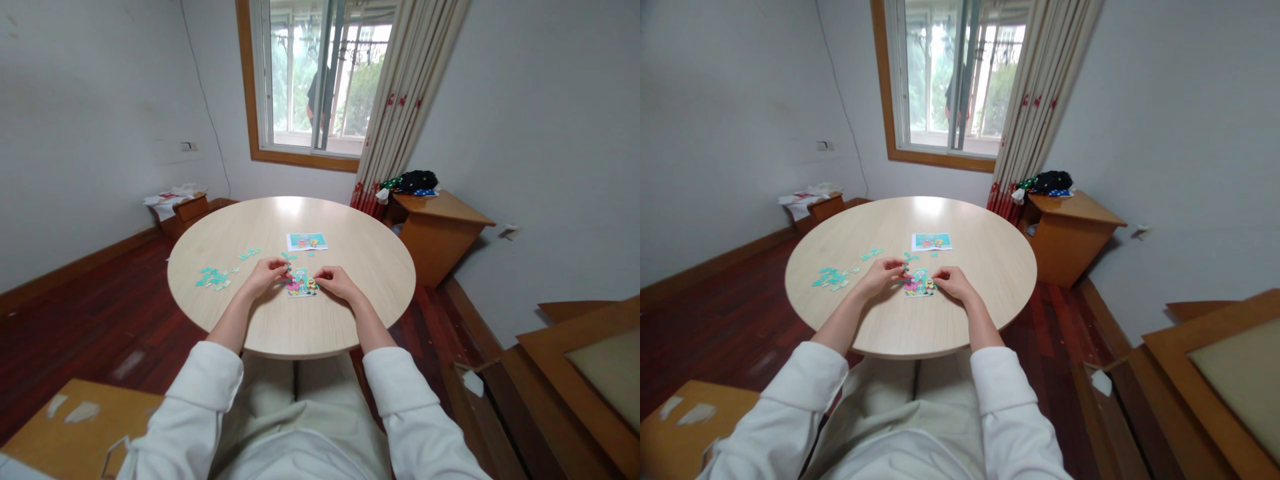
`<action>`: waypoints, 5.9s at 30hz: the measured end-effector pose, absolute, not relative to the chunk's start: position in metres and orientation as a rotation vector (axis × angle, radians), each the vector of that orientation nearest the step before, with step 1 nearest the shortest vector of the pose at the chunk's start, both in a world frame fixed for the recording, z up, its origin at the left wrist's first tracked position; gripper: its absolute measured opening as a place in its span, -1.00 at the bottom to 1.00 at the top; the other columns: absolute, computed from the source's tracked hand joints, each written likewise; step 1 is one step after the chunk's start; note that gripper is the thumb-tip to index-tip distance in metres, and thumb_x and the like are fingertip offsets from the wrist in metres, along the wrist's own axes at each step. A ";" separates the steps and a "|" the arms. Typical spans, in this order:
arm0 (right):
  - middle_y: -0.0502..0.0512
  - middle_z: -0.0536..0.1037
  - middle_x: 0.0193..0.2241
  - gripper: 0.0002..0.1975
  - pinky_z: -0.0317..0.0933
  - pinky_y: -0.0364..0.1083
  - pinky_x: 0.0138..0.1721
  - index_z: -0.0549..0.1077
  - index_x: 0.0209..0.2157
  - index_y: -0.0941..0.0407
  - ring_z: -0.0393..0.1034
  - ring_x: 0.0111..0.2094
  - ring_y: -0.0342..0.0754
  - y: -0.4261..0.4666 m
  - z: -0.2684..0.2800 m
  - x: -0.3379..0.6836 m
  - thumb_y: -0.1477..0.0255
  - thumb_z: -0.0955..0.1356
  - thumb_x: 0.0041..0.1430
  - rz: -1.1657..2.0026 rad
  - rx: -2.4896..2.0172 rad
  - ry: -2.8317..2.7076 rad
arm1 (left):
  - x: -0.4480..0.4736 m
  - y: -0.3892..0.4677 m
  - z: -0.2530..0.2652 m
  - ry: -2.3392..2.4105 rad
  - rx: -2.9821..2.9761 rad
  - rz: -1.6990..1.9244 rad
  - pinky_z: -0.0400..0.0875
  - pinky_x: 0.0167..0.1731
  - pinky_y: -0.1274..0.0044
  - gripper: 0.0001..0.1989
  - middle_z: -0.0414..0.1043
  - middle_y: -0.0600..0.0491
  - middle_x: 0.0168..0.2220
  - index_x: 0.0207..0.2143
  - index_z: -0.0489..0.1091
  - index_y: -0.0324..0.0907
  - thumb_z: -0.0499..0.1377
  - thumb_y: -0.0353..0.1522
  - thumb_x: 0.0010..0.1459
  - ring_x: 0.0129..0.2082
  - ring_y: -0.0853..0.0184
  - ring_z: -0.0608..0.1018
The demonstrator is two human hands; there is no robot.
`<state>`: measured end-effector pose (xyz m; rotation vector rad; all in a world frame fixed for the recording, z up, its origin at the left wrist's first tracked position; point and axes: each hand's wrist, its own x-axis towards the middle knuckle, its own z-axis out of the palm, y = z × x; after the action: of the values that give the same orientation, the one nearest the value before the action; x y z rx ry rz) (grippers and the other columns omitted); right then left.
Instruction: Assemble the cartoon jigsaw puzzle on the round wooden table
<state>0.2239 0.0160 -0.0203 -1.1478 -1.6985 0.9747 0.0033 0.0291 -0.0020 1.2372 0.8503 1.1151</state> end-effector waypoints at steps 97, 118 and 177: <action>0.03 0.47 -0.57 -0.88 0.12 -0.19 -0.47 0.50 -0.51 0.20 0.25 -0.53 -0.19 0.024 -0.030 0.224 0.47 0.33 -0.12 0.740 -1.262 -1.830 | 0.002 0.034 -0.008 0.789 1.311 0.941 0.39 -0.35 0.51 -0.77 0.46 0.00 -0.52 -0.40 0.42 -0.33 0.32 -0.40 -0.16 -0.51 0.40 0.52; -0.04 0.37 -0.61 -0.82 0.11 -0.17 -0.46 0.44 -0.49 0.18 0.20 -0.54 -0.19 0.021 -0.022 0.224 0.36 0.32 -0.13 0.762 -1.217 -1.650 | 0.003 0.033 -0.002 0.914 1.393 1.031 0.33 -0.37 0.54 -0.66 0.48 0.00 -0.42 -0.26 0.50 -0.30 0.26 -0.53 -0.20 -0.46 0.41 0.48; -0.02 0.40 -0.60 -0.83 0.15 -0.16 -0.45 0.44 -0.50 0.18 0.25 -0.53 -0.17 0.021 -0.023 0.224 0.36 0.32 -0.15 0.808 -1.195 -1.676 | 0.003 0.034 -0.004 0.830 1.304 1.058 0.39 -0.20 0.42 -0.62 0.50 -0.10 -0.26 -0.27 0.47 -0.34 0.30 -0.53 -0.26 -0.34 0.30 0.56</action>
<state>0.2237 0.0208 -0.0234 -1.1950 -1.6756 0.8081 0.0026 0.0342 -0.0040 1.3037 0.8304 1.0585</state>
